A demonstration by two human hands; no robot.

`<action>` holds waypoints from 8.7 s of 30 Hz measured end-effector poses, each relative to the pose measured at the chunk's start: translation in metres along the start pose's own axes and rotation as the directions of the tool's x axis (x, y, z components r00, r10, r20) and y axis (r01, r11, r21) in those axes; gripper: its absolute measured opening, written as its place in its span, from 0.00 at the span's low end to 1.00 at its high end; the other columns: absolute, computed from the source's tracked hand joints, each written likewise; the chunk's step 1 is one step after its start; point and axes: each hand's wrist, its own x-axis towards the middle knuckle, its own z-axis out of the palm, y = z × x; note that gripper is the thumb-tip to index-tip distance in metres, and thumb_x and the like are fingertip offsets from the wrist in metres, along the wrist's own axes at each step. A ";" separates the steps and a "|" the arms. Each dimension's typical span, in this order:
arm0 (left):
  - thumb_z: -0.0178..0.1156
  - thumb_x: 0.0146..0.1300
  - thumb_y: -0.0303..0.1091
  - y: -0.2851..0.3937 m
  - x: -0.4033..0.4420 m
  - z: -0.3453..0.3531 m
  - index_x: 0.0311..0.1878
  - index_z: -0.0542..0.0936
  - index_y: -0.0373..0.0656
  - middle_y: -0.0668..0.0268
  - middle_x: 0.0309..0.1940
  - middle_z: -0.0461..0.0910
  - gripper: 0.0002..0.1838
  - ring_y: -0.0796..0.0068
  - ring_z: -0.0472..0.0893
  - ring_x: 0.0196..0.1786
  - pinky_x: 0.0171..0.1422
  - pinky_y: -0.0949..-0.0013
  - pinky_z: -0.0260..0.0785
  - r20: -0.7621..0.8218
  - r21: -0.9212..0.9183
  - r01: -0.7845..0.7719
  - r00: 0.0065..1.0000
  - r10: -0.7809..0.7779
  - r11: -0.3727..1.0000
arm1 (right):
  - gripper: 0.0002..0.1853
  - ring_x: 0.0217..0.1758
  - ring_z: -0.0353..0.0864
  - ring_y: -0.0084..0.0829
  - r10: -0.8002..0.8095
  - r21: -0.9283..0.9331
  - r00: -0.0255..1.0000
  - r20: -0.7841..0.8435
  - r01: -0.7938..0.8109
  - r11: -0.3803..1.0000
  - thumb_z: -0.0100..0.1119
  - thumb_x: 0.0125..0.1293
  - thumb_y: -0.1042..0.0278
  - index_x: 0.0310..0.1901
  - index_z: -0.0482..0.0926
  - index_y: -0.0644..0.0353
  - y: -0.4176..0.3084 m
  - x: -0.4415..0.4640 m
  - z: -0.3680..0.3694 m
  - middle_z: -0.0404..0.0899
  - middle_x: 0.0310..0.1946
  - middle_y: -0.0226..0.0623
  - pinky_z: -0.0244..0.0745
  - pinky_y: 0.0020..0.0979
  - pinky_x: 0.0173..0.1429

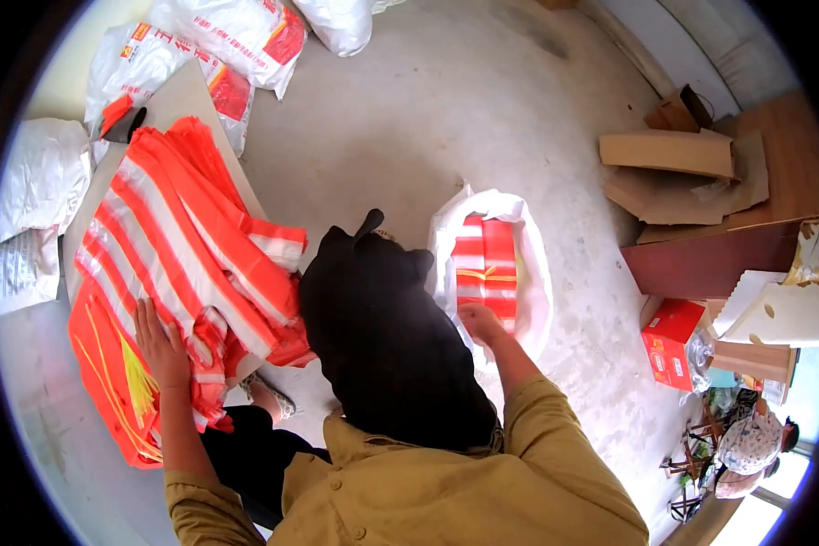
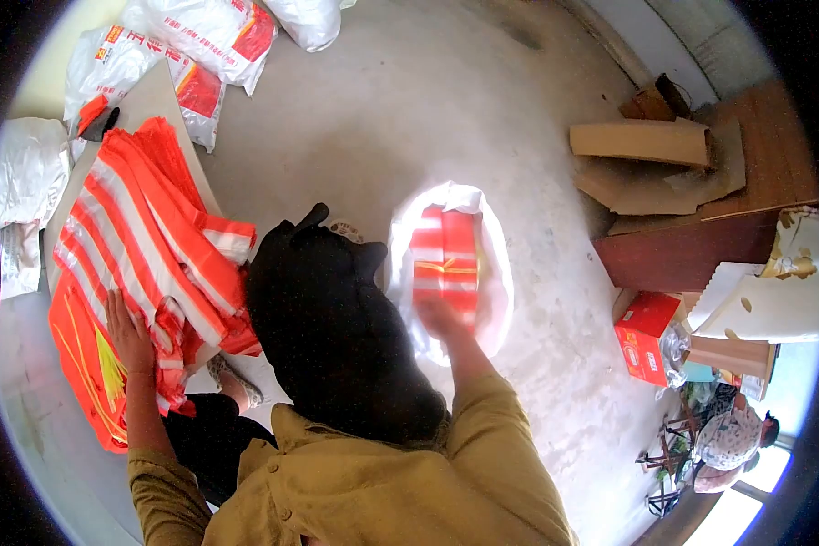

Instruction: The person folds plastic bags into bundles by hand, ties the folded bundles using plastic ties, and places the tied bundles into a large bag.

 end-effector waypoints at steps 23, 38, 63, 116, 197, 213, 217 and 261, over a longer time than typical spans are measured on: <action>0.50 0.80 0.45 0.005 0.001 -0.006 0.82 0.63 0.45 0.55 0.84 0.61 0.32 0.52 0.55 0.87 0.88 0.48 0.48 0.048 -0.012 0.035 0.998 -0.035 0.999 | 0.15 0.56 0.87 0.49 0.093 -0.102 0.891 -0.444 -0.153 0.983 0.57 0.73 0.71 0.57 0.85 0.63 -0.015 0.037 -0.028 0.88 0.51 0.51 0.79 0.41 0.64; 0.59 0.73 0.49 0.011 0.007 -0.038 0.83 0.63 0.46 0.53 0.85 0.56 0.38 0.48 0.52 0.87 0.87 0.42 0.46 0.220 -0.202 0.131 0.972 -0.085 0.971 | 0.12 0.46 0.88 0.33 -0.140 -0.196 0.851 -0.506 0.045 0.980 0.62 0.72 0.65 0.50 0.88 0.62 -0.004 0.051 -0.056 0.89 0.42 0.40 0.81 0.35 0.55; 0.68 0.66 0.49 -0.058 0.016 -0.053 0.77 0.74 0.54 0.57 0.85 0.56 0.36 0.49 0.51 0.88 0.88 0.43 0.48 0.228 -0.417 0.155 0.972 -0.062 0.896 | 0.34 0.88 0.49 0.49 -0.611 -0.547 0.440 0.658 0.837 0.013 0.58 0.76 0.44 0.79 0.68 0.43 -0.588 0.039 0.184 0.56 0.85 0.38 0.45 0.55 0.88; 0.63 0.72 0.29 -0.033 0.013 -0.068 0.47 0.86 0.35 0.55 0.55 0.86 0.08 0.54 0.79 0.70 0.75 0.53 0.69 0.042 -0.989 0.051 0.996 -0.072 0.135 | 0.15 0.51 0.84 0.21 -0.502 -0.027 0.675 0.540 0.610 0.792 0.67 0.71 0.75 0.57 0.81 0.65 -0.590 -0.016 0.183 0.86 0.47 0.31 0.80 0.29 0.56; 0.21 0.84 0.65 -0.069 -0.091 -0.102 0.40 0.87 0.35 0.58 0.40 0.89 0.49 0.63 0.86 0.47 0.62 0.61 0.75 0.741 -0.644 0.747 0.663 0.107 -0.168 | 0.10 0.40 0.81 0.17 -0.457 0.318 0.721 0.521 0.332 0.888 0.64 0.73 0.74 0.54 0.83 0.62 -0.569 -0.018 0.192 0.85 0.41 0.28 0.78 0.26 0.47; 0.33 0.84 0.66 -0.082 -0.101 -0.114 0.40 0.86 0.35 0.61 0.35 0.87 0.43 0.70 0.84 0.36 0.48 0.68 0.78 0.638 -0.729 0.669 0.741 0.208 -0.147 | 0.10 0.41 0.78 0.36 -0.708 -0.098 -0.112 0.698 0.964 -0.249 0.67 0.52 0.77 0.37 0.80 0.57 -0.559 -0.027 0.185 0.77 0.37 0.32 0.78 0.36 0.44; 0.26 0.80 0.73 -0.081 -0.084 -0.103 0.37 0.83 0.36 0.64 0.34 0.83 0.49 0.72 0.80 0.38 0.48 0.71 0.72 0.580 -0.759 0.622 0.780 0.236 -0.192 | 0.10 0.40 0.77 0.36 -0.698 -0.120 -0.145 0.702 0.941 -0.317 0.66 0.50 0.74 0.36 0.77 0.56 -0.558 -0.028 0.184 0.73 0.34 0.32 0.78 0.36 0.43; 0.65 0.61 0.24 -0.017 0.006 -0.103 0.50 0.84 0.39 0.56 0.49 0.87 0.13 0.51 0.85 0.52 0.54 0.57 0.78 0.187 -0.830 0.103 0.977 0.099 0.548 | 0.08 0.35 0.84 0.39 -0.822 -0.145 0.116 0.557 0.989 0.040 0.68 0.57 0.77 0.39 0.85 0.58 -0.572 -0.025 0.181 0.83 0.33 0.36 0.80 0.37 0.37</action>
